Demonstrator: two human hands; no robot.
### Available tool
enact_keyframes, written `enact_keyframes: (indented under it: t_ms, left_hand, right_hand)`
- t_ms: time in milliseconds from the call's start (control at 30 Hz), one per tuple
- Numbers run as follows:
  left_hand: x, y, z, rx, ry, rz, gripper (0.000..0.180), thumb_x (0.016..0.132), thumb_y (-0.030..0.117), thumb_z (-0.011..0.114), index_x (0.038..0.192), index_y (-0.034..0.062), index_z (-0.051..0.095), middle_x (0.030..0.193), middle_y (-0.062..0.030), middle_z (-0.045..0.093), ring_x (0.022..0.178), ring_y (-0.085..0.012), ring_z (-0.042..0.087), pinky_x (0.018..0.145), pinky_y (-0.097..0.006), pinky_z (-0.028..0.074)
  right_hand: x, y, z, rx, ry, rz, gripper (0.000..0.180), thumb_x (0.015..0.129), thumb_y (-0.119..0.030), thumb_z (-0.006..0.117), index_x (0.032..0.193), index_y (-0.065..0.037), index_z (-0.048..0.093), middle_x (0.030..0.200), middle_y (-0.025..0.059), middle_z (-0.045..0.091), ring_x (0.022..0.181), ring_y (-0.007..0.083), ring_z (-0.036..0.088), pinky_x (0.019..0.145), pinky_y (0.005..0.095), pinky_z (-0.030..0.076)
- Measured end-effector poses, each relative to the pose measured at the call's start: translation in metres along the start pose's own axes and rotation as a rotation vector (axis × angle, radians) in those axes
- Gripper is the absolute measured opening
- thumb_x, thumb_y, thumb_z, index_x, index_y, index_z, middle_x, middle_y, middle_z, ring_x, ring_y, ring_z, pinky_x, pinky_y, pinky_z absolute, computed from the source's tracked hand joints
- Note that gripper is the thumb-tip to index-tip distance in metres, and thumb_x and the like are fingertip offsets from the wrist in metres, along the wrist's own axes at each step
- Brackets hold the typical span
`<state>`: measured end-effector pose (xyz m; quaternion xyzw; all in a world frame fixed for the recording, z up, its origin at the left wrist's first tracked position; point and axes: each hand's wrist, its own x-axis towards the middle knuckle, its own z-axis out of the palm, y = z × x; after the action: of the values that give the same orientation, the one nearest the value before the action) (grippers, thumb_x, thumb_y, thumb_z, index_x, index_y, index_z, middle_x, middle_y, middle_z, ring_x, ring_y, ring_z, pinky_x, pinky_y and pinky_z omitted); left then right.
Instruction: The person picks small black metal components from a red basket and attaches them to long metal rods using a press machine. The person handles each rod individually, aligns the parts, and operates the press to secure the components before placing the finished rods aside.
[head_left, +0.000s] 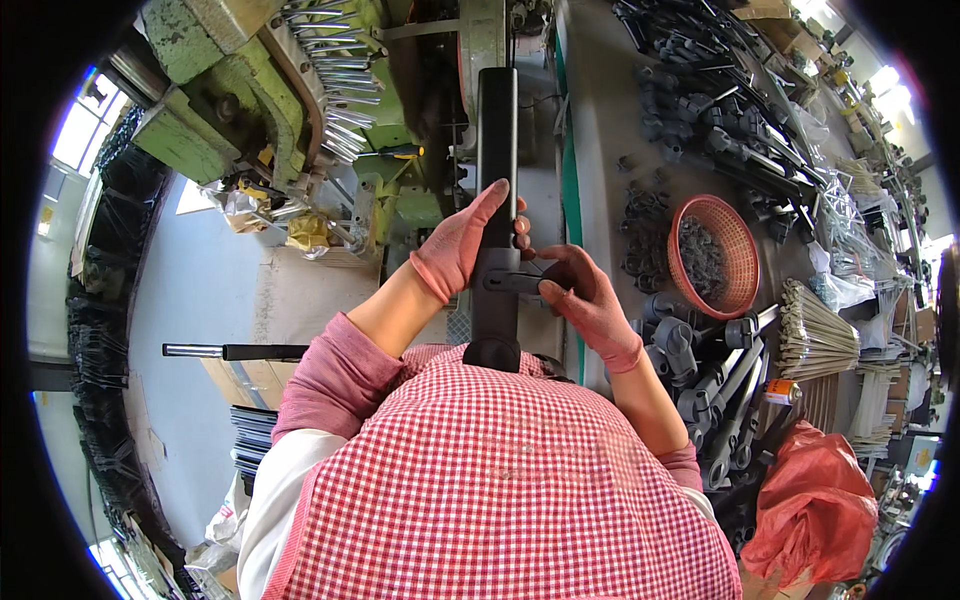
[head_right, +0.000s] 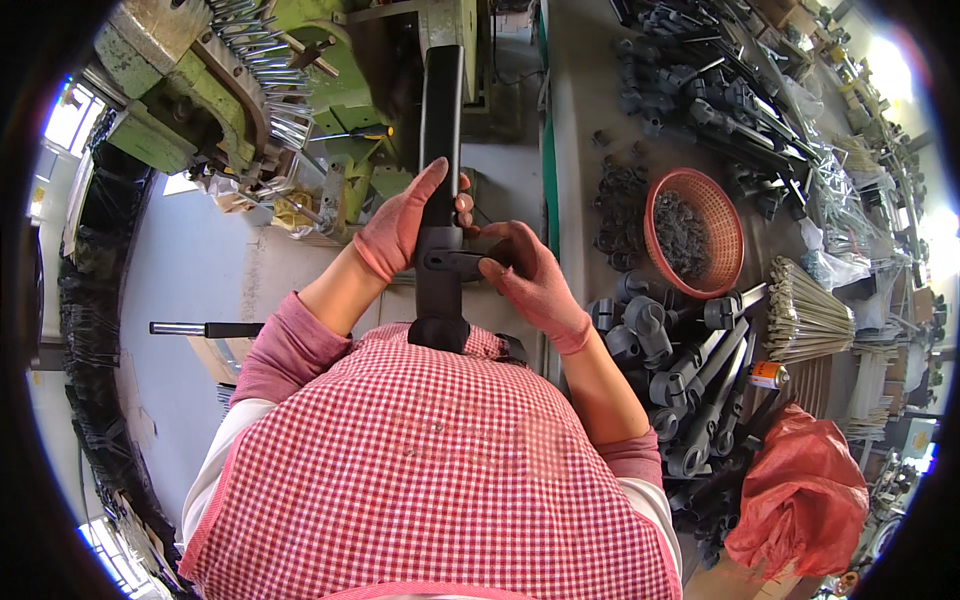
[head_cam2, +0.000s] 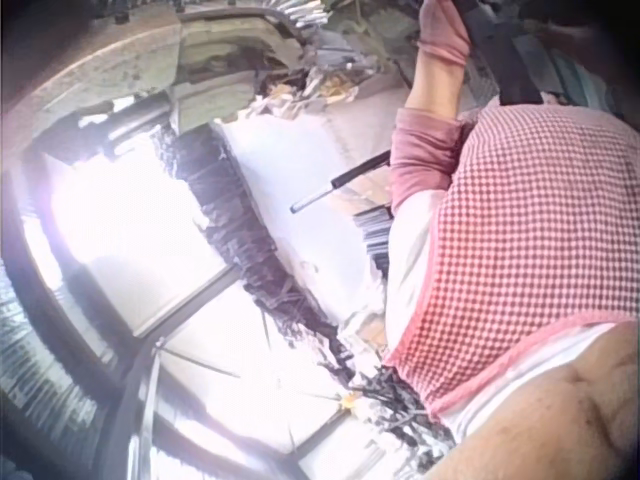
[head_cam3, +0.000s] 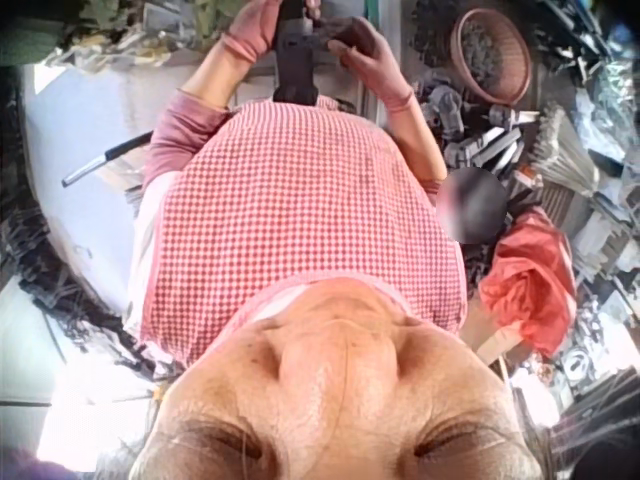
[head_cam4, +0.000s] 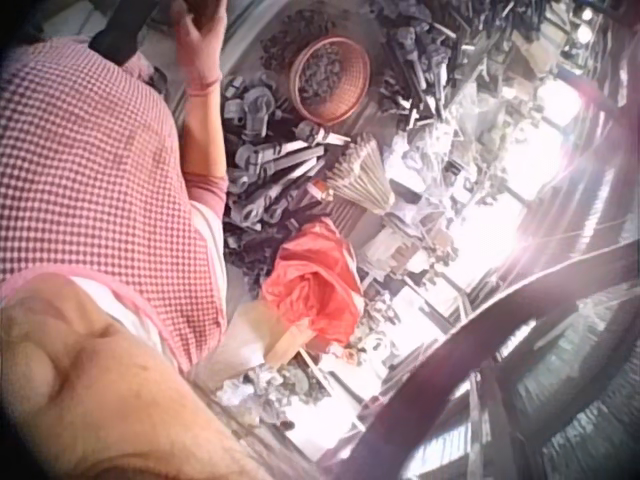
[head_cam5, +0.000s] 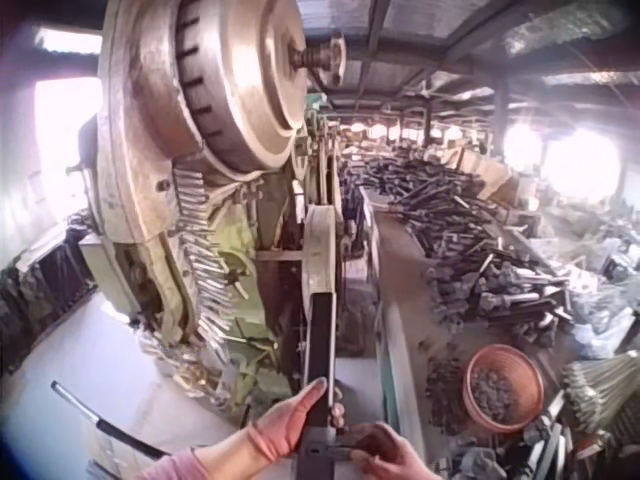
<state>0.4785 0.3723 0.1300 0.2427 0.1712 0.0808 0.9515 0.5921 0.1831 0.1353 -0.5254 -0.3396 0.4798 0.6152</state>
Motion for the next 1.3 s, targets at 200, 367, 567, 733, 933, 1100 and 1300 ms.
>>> enact_keyframes:
  t_ms: [200,367,567,733,933,1100,1300]
  left_hand:
    - [-0.008,0.011,-0.028,-0.076,0.141,0.064,0.034,0.096,0.041,0.062,0.098,0.0081,0.055,0.077,-0.0055,0.06,0.07,-0.0221,0.061,0.072,-0.04,0.056]
    - [-0.017,0.016,-0.053,-0.179,0.412,0.279,0.033,0.097,0.041,0.061,0.097,0.0093,0.053,0.078,-0.006,0.059,0.066,-0.0235,0.061,0.065,-0.041,0.056]
    - [-0.038,0.037,-0.087,-0.239,0.628,0.408,0.033,0.097,0.037,0.061,0.103,0.0058,0.052,0.079,-0.0073,0.061,0.067,-0.0228,0.062,0.062,-0.04,0.055]
    - [-0.093,0.06,-0.12,0.062,0.489,0.572,0.029,0.099,0.024,0.058,0.117,0.0014,0.058,0.097,-0.0087,0.065,0.089,-0.019,0.064,0.08,-0.032,0.053]
    - [-0.147,0.075,-0.174,-0.056,0.538,0.666,0.027,0.099,0.014,0.055,0.122,0.0011,0.059,0.106,-0.0076,0.067,0.095,-0.0151,0.064,0.085,-0.028,0.053]
    - [-0.134,0.109,-0.208,0.005,0.474,0.764,0.027,0.1,0.017,0.056,0.121,0.0009,0.06,0.107,-0.0056,0.067,0.092,-0.0119,0.063,0.083,-0.024,0.05]
    - [-0.115,0.165,-0.194,0.074,0.355,0.615,0.035,0.1,0.039,0.056,0.115,0.0085,0.063,0.101,-0.0008,0.067,0.089,-0.0095,0.061,0.078,-0.024,0.047]
  right_hand:
    - [0.026,0.02,0.04,0.054,0.207,0.163,0.022,0.094,-0.017,0.067,0.104,0.003,0.066,0.083,0.0027,0.065,0.074,0.0066,0.058,0.062,0.0218,0.048]
    - [0.048,0.025,0.08,-0.665,0.111,-0.026,0.06,0.081,-0.027,0.079,0.123,0.008,0.054,0.102,0.0179,0.064,0.096,0.0249,0.063,0.085,0.0327,0.051]
    - [0.095,0.029,0.114,-0.983,-0.135,0.065,0.067,0.069,-0.032,0.084,0.116,0.006,0.054,0.111,0.023,0.062,0.109,0.0332,0.059,0.093,0.0382,0.049]
    - [0.15,0.036,0.154,-0.454,-0.193,0.394,0.047,0.072,-0.015,0.08,0.109,0.006,0.061,0.095,0.0062,0.067,0.086,0.0127,0.064,0.077,0.0302,0.054]
    - [0.21,0.024,0.205,-0.079,-0.23,0.45,0.044,0.076,-0.026,0.077,0.105,0.003,0.06,0.085,0.0122,0.066,0.069,0.0222,0.068,0.065,0.0335,0.059]
    - [0.233,0.017,0.217,-0.08,-0.213,0.649,0.043,0.078,-0.026,0.075,0.107,0.002,0.061,0.087,0.0132,0.067,0.073,0.0253,0.07,0.065,0.0371,0.059]
    - [0.241,0.013,0.219,-0.178,-0.175,0.719,0.041,0.077,-0.024,0.077,0.108,0.0,0.062,0.088,0.0109,0.066,0.076,0.0243,0.069,0.065,0.0367,0.059]
